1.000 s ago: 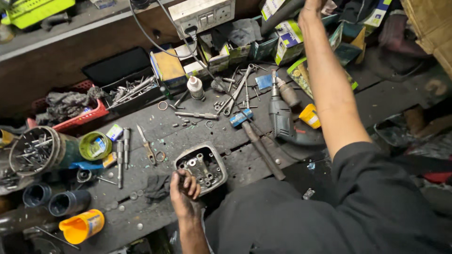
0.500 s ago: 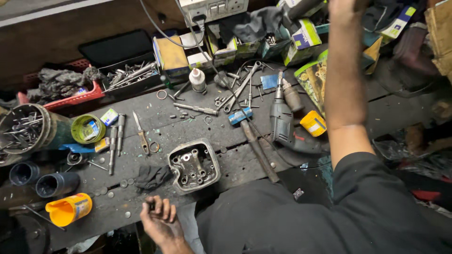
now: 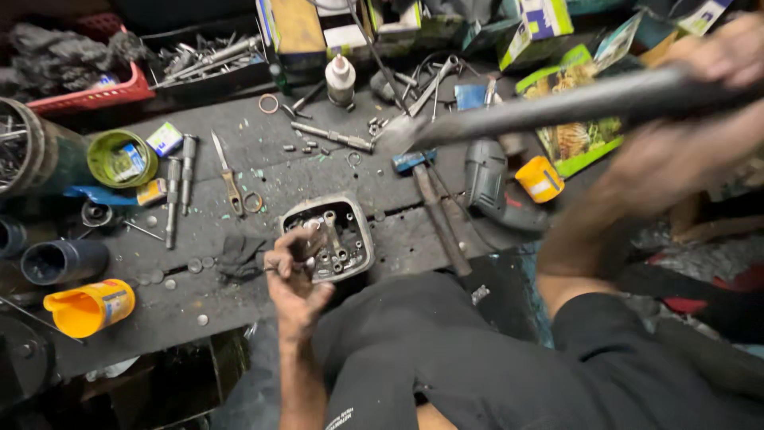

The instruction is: The person assembles a mechanical part by inserting cylindrical components into a metal housing. They use a hammer to tap the components into place and repeatedly adjust the part on the workbench.

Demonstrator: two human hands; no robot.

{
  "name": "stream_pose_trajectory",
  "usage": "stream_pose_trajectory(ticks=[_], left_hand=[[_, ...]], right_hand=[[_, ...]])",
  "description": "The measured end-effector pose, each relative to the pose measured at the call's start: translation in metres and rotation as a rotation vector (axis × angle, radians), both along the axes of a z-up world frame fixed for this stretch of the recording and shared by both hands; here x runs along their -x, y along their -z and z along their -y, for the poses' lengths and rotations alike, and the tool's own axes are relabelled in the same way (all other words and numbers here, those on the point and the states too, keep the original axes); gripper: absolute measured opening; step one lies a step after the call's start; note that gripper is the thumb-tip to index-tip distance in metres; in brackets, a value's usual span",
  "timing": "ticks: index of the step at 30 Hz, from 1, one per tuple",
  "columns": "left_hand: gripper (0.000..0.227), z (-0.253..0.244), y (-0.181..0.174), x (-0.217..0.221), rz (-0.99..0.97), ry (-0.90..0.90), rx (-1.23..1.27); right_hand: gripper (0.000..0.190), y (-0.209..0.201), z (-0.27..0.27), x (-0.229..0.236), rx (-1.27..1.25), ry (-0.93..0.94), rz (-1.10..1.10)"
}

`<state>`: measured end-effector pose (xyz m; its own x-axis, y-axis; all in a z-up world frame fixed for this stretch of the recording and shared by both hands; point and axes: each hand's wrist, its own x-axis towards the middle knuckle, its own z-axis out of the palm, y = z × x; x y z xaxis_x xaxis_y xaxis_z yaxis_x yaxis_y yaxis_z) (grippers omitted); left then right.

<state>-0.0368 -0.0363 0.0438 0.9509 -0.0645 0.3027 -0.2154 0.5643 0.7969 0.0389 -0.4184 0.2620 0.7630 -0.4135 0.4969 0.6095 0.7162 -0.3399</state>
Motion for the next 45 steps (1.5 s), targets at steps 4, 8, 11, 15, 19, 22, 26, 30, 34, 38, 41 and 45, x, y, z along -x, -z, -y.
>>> stream_pose_trajectory(ticks=[4, 8, 11, 15, 19, 22, 26, 30, 34, 38, 41, 45], left_hand=[[0.073, 0.008, 0.000, -0.009, 0.321, -0.218, -0.271], [0.060, -0.019, 0.026, -0.012, 0.151, -0.456, -0.184], [0.051, -0.060, 0.050, -0.021, -0.037, -0.594, -0.212], [0.044, -0.106, 0.066, -0.035, -0.506, -0.677, -0.049], [0.046, -0.134, 0.086, -0.039, -0.775, -0.779, -0.007], [0.059, -0.148, 0.123, -0.046, -0.611, -1.048, -0.375], [0.061, -0.172, 0.181, -0.058, -0.741, -1.074, -0.518], [0.070, -0.190, 0.199, -0.064, -0.624, -0.967, -0.762], [0.061, -0.191, 0.156, -0.042, -0.424, -0.998, -1.428], [0.041, -0.181, 0.099, -0.036, -0.452, -0.815, -1.193], [0.027, -0.141, 0.079, -0.043, -0.519, -0.463, -0.871], [0.030, -0.055, 0.062, -0.047, -0.373, -0.003, -0.442]], right_hand=[[0.040, 0.062, -0.080, 0.032, -0.210, -0.159, -0.044], [0.041, 0.117, -0.162, 0.050, -0.121, -0.221, -0.171], [0.042, 0.138, -0.199, 0.068, 0.022, -0.269, -0.297], [0.062, 0.148, -0.188, 0.074, 0.415, -0.221, -0.586], [0.039, 0.168, -0.164, 0.069, 0.470, -0.203, -0.601], [0.024, 0.184, -0.152, 0.073, 0.521, -0.192, -0.647], [0.017, 0.196, -0.154, 0.073, 0.603, -0.181, -0.677], [0.014, 0.185, -0.168, 0.068, 0.787, -0.274, -0.662], [0.011, 0.160, -0.169, 0.058, 1.011, -0.402, -0.756], [0.013, 0.147, -0.127, 0.037, 1.428, -0.153, -0.654], [0.016, 0.156, -0.063, -0.010, 1.691, 0.493, -0.590], [0.017, 0.184, 0.055, -0.131, 1.868, 0.978, -0.627]])
